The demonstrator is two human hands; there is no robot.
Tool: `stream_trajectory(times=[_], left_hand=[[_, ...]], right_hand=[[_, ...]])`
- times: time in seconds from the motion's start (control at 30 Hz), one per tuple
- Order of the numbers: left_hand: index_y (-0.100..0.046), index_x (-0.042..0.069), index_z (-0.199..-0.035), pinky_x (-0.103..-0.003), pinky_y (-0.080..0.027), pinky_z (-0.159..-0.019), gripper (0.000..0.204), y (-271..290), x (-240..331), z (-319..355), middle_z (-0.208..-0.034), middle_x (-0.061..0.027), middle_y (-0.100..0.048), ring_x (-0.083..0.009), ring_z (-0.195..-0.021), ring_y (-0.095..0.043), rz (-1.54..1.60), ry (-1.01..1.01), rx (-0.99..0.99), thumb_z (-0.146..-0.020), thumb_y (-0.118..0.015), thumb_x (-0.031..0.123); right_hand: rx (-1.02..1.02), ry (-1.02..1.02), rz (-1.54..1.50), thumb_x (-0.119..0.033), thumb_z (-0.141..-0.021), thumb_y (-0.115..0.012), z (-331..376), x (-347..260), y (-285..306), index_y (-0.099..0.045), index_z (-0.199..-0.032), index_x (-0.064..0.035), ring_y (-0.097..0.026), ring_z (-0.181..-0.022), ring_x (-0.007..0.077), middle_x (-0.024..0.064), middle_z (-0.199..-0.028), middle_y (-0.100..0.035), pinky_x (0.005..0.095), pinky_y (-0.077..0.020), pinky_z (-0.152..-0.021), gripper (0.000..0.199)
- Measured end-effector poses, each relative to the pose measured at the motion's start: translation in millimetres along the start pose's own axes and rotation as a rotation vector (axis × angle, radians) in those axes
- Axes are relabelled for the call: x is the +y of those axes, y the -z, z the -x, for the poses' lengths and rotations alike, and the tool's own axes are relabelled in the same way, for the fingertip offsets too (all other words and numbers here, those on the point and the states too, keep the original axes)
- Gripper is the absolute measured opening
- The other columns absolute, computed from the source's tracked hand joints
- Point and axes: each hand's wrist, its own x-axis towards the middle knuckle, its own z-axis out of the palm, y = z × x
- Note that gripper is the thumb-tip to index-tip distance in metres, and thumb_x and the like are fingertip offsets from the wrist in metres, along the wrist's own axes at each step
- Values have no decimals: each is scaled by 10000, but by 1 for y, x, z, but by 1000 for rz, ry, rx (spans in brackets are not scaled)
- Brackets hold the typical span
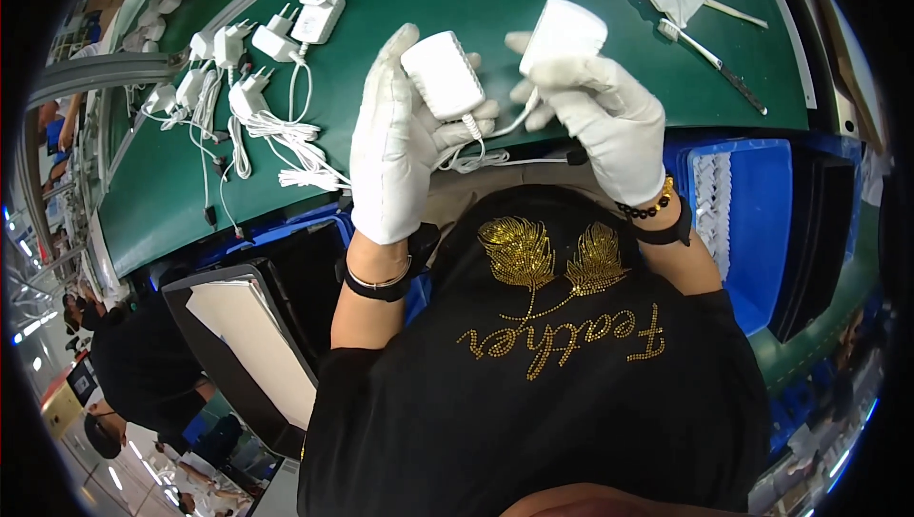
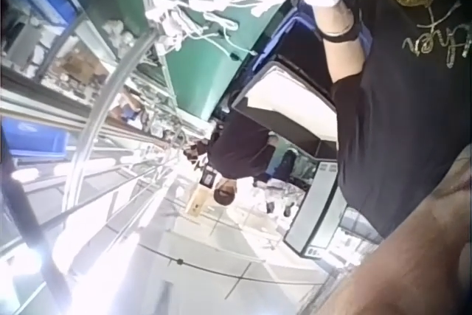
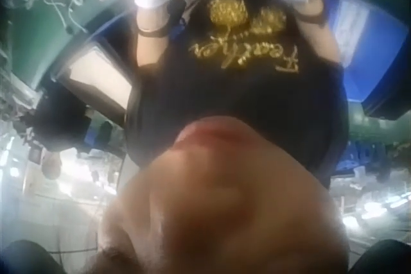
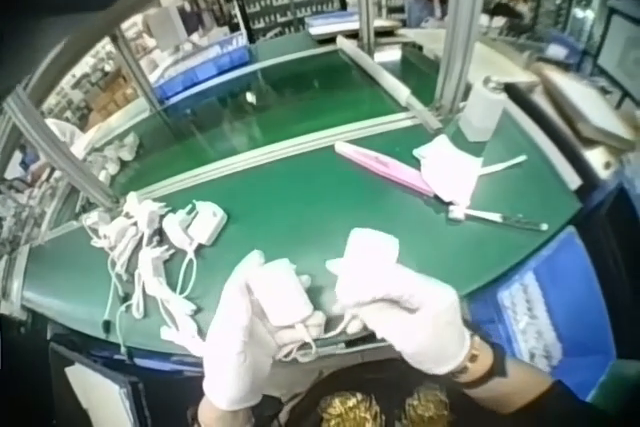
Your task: Inspecting power adapters and placing them into a storage tray at a production station.
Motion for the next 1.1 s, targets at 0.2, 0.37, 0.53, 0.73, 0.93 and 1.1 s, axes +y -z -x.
stream_trajectory(times=[0.2,0.37,0.53,0.73,0.93,1.1], left_hand=[[-228,33,-1519,-379,-570,-920,775,-16,-9,6,-1273,-224,-582,-253,-1121,-632,-156,6,-32,-910,-705,87],[-246,31,-1508,-378,-554,-955,887,-17,-9,8,-1285,-211,-579,-236,-1162,-615,-72,30,31,-789,-754,-80],[-331,31,-1439,-370,-563,-943,801,-13,-16,10,-1323,-187,-550,-244,-1161,-613,-165,-40,26,-780,-772,-74],[-429,89,-1334,-362,-580,-911,715,-8,-32,16,-1283,-155,-556,-249,-1121,-622,-200,-168,25,-748,-778,-124],[-419,113,-1338,-356,-591,-871,736,-6,-40,19,-1240,-149,-567,-243,-1093,-625,-214,-239,-20,-743,-771,-140],[-367,113,-1406,-361,-582,-867,720,-11,-35,19,-1206,-150,-572,-245,-1061,-631,-103,-171,-41,-816,-744,-56]], right_hand=[[-9,-332,-345,88,-889,-606,17,-4,-1,-156,-1568,-75,-663,-984,205,258,-1300,-588,308,-567,-792,831],[-60,-316,-339,111,-855,-626,17,2,-3,-44,-1584,-51,-629,-1065,188,232,-1345,-561,290,-546,-861,947],[-6,-316,-253,109,-847,-641,18,3,-6,-202,-1555,-26,-606,-1110,167,206,-1317,-584,276,-527,-902,844],[-16,-295,-169,102,-853,-650,25,-1,-5,-334,-1484,-26,-612,-1106,158,177,-1268,-622,291,-525,-919,718],[-109,-137,99,113,-856,-646,32,6,3,-366,-1460,-42,-627,-1065,149,163,-1245,-639,295,-528,-908,684],[-108,-65,147,85,-858,-663,30,3,5,-369,-1464,-58,-627,-1080,156,157,-1235,-642,288,-526,-905,688]])
